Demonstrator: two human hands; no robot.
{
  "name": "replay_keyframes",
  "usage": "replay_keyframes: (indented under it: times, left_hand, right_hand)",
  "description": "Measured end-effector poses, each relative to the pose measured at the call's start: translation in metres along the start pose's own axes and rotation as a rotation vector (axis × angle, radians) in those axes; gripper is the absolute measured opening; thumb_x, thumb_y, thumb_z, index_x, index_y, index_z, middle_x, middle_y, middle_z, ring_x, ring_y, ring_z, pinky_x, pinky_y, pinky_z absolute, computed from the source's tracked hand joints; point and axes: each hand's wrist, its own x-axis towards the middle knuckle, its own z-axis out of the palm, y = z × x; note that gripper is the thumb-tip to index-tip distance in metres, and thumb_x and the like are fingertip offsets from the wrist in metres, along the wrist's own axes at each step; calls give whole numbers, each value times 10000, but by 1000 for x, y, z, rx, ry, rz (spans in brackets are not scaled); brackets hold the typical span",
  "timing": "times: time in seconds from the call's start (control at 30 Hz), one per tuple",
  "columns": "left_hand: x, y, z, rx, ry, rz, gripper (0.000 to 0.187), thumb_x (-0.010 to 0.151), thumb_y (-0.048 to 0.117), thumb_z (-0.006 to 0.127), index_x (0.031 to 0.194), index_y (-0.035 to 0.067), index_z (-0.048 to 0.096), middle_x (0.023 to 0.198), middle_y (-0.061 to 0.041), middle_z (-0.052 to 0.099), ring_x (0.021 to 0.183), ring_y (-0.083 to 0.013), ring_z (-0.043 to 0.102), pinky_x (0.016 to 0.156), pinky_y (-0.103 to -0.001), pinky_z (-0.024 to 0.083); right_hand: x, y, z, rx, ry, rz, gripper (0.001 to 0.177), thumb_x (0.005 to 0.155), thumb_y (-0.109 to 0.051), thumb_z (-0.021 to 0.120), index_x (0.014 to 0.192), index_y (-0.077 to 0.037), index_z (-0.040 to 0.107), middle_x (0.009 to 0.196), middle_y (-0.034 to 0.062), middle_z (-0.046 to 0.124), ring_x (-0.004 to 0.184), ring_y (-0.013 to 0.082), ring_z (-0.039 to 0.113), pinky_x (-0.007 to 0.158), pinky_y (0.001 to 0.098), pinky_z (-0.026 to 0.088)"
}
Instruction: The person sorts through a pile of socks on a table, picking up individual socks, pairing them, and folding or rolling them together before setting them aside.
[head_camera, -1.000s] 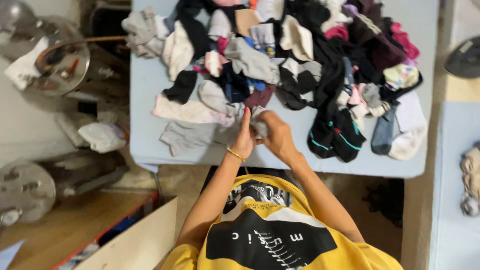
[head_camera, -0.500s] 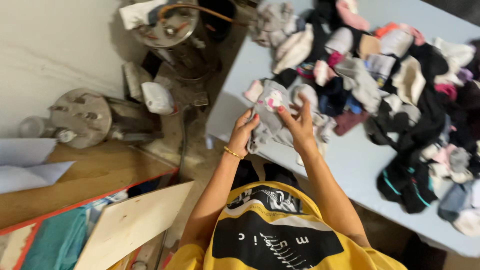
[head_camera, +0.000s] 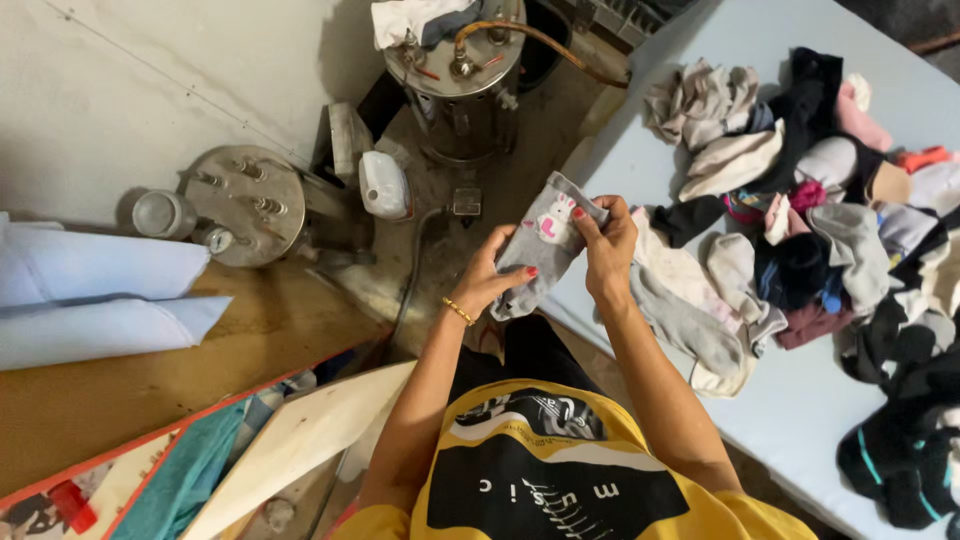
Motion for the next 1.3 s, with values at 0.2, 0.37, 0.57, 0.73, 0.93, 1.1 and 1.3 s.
replay_keyframes:
  times: [0.2, 0.37, 0.57, 0.73, 0.93, 1.1, 1.3]
  left_hand:
    - [14, -9, -31, -238, -144, -151, 781, 724, 159, 907, 1391, 39, 520, 1216, -24, 671, 1083, -99, 656, 923, -287, 565]
    - [51, -30, -65, -107, 138, -304, 525, 765, 135, 865, 1230, -12, 669, 1044, -81, 742, 885, -164, 697, 768, -330, 580]
    - [102, -18, -118, 17, 345, -85, 420, 836, 118, 804, 1214, -23, 691, 1061, -37, 740, 922, -88, 666, 816, -263, 554]
    - [159, -3, -169, 51, 447, -36, 397, 847, 130, 794, 1204, -20, 701, 1042, -27, 742, 902, -79, 652, 816, -257, 545]
    - [251, 10, -246, 467, 597, 68, 354, 836, 215, 822, 1050, -43, 706, 954, -119, 749, 847, -173, 663, 797, -321, 534]
    - [336, -20, -302, 617, 713, 16, 388, 746, 262, 847, 993, -10, 723, 933, -188, 726, 873, -328, 686, 798, -403, 526]
    - [417, -90, -327, 797, 723, 25, 476, 762, 271, 830, 1114, -17, 690, 1110, -263, 633, 1062, -424, 614, 953, -455, 497]
  right_hand:
    - [52, 8, 30, 25, -44, -55, 156, 962, 51, 702, 1037, -32, 595, 888, 4, 605, 758, 67, 541, 662, 220, 444]
    - [93, 6, 47, -21, -123, -24, 319, 859, 94, 729, 1140, -1, 611, 993, 23, 667, 849, 86, 641, 720, 249, 568]
    - [147, 7, 75, -319, -219, 165, 325, 831, 15, 793, 1133, 13, 674, 925, 46, 688, 768, 127, 575, 629, 289, 436]
    - [214, 58, 110, -406, -284, -29, 185, 887, -20, 791, 1002, 18, 651, 870, 30, 673, 777, 97, 579, 695, 279, 490]
    - [317, 114, 180, -331, -298, -81, 232, 845, 2, 767, 1032, 8, 629, 952, 49, 718, 877, 115, 658, 790, 289, 531]
    - [401, 142, 216, -588, -185, -174, 306, 827, 3, 803, 1097, 8, 658, 998, 155, 755, 898, 201, 719, 814, 314, 548]
    - [475, 163, 235, -714, -178, -309, 320, 765, 83, 674, 1058, 45, 551, 932, 221, 600, 876, 405, 624, 785, 439, 500]
